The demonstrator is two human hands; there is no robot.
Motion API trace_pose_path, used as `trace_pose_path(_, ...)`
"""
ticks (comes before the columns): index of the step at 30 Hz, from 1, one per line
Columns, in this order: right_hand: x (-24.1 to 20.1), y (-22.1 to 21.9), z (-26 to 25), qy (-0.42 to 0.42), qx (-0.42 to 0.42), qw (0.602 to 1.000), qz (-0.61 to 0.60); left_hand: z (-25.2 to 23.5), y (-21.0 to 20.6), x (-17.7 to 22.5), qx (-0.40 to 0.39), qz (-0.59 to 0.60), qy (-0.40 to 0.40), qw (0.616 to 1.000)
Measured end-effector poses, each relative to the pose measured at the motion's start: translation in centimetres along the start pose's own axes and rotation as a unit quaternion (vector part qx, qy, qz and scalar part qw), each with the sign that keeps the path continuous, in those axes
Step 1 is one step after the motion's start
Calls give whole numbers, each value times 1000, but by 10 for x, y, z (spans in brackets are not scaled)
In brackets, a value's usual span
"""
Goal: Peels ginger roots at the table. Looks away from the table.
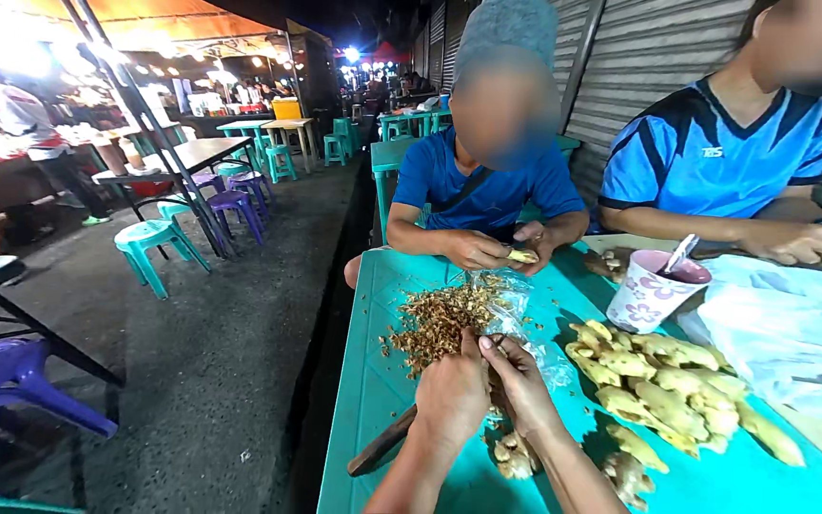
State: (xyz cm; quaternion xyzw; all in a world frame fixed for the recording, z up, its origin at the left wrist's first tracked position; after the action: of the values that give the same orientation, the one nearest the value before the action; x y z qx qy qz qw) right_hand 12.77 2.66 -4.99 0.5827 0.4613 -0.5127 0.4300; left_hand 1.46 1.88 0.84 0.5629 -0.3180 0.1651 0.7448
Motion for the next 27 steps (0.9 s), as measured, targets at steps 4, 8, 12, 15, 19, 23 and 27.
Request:
trace_pose_path(4,2,-3,-2,-21,50,998,-37,-2,2,1,-3,-12,2,1000)
trace_pose_path(8,3,-2,-4,-50,78,994,-55,-5,5,1,2,-16,-11,1000)
trace_pose_path(12,-1,-3,-1,-40,61,994,-79,-12,14,-11,25,8,-12,1000)
trace_pose_path(15,-11,-3,3,-88,51,992,-77,-11,21,-18,13,17,7,1000)
trace_pose_path(19,-10,-5,5,-101,46,992,-67,1,16,-8,1,77,-23,997)
trace_pose_path(23,4,-4,3,4,21,1000,-8,2,8,-4,-19,77,-21,997)
trace_pose_path(27,8,-1,-1,83,17,995,52,1,11,-5,-36,67,-14,997)
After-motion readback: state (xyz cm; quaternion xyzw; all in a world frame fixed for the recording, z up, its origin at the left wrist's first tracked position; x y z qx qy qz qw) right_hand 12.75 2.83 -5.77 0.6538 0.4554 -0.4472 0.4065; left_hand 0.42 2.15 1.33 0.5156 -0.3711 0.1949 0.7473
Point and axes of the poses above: each hand's wrist, its own z-axis away from the middle knuckle, its own y-axis out of the back of the hand, x = y × z, the point moved 2 cm from there along -z, towards the middle knuckle, and after that the axes turned 13 degrees about z, right-handed, at the moved point
